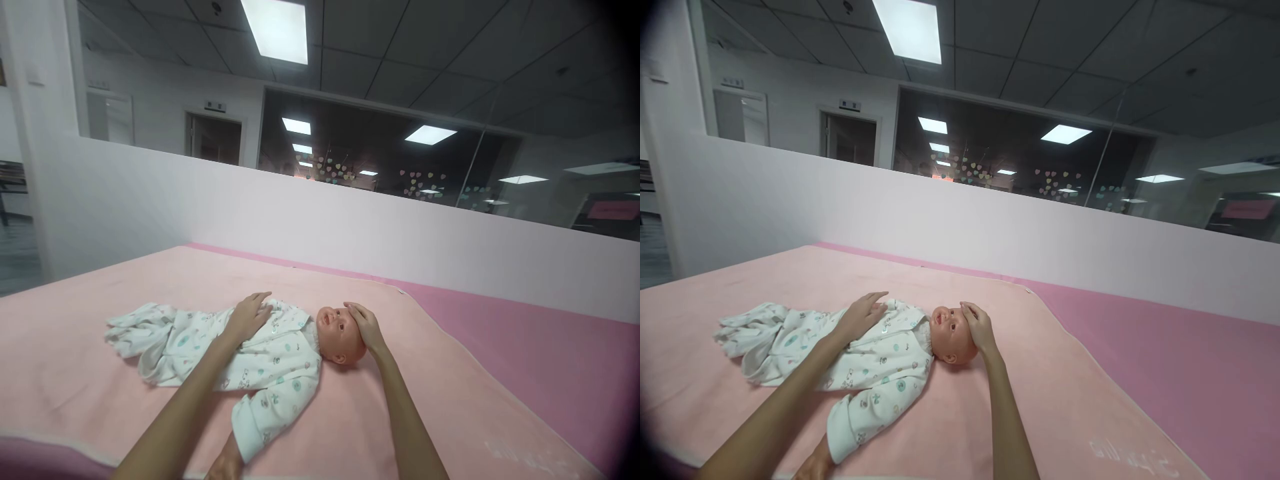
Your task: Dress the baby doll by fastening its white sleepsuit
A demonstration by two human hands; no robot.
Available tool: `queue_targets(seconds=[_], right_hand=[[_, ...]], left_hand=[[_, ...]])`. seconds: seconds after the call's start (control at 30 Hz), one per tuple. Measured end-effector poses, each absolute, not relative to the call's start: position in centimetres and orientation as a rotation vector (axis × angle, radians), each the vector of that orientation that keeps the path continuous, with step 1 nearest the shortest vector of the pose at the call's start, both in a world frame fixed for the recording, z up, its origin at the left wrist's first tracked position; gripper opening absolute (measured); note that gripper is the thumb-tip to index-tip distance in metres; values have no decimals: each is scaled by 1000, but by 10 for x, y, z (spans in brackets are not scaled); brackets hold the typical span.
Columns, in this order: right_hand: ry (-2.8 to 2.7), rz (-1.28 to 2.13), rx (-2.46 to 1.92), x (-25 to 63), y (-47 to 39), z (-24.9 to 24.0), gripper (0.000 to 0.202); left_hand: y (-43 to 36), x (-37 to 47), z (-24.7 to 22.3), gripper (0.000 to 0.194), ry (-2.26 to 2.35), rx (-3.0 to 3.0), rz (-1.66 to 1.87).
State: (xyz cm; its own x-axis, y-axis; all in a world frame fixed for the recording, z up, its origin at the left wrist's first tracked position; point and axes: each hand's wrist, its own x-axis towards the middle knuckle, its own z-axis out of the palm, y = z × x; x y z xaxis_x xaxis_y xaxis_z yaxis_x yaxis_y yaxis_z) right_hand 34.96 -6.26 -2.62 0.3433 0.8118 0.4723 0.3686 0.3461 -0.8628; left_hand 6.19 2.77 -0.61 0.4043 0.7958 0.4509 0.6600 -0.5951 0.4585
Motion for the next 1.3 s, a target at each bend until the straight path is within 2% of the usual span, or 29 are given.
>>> queue_targets(seconds=[0.1, 0.23, 0.37, 0.5, 0.6, 0.87, 1.07, 1.3], right_hand=[[-1226, 328, -1271, 350, -63, -27, 36], [-1200, 179, -1293, 349, -67, -23, 35], [-1211, -222, -1327, 344, -72, -17, 29], [-1245, -652, -1259, 332, -77, -11, 18], [-1391, -840, -1212, 310, -81, -5, 12], [-2115, -982, -1501, 239, -63, 0, 18], [-2153, -1018, -1923, 224, -39, 2, 17], [-2129, -1040, -1915, 220, -50, 5, 17]], left_hand=[[10, 67, 5, 42, 951, 2420, 1145], [-5, 76, 10, 37, 764, 2481, 938], [-3, 79, 3, 34, 719, 2472, 823], [4, 81, -1, 38, 785, 2237, 963], [7, 80, -1, 39, 795, 2111, 1072], [14, 80, -3, 34, 713, 1918, 1099], [16, 80, -5, 35, 724, 1962, 1074], [14, 80, -5, 37, 748, 1995, 1076]])
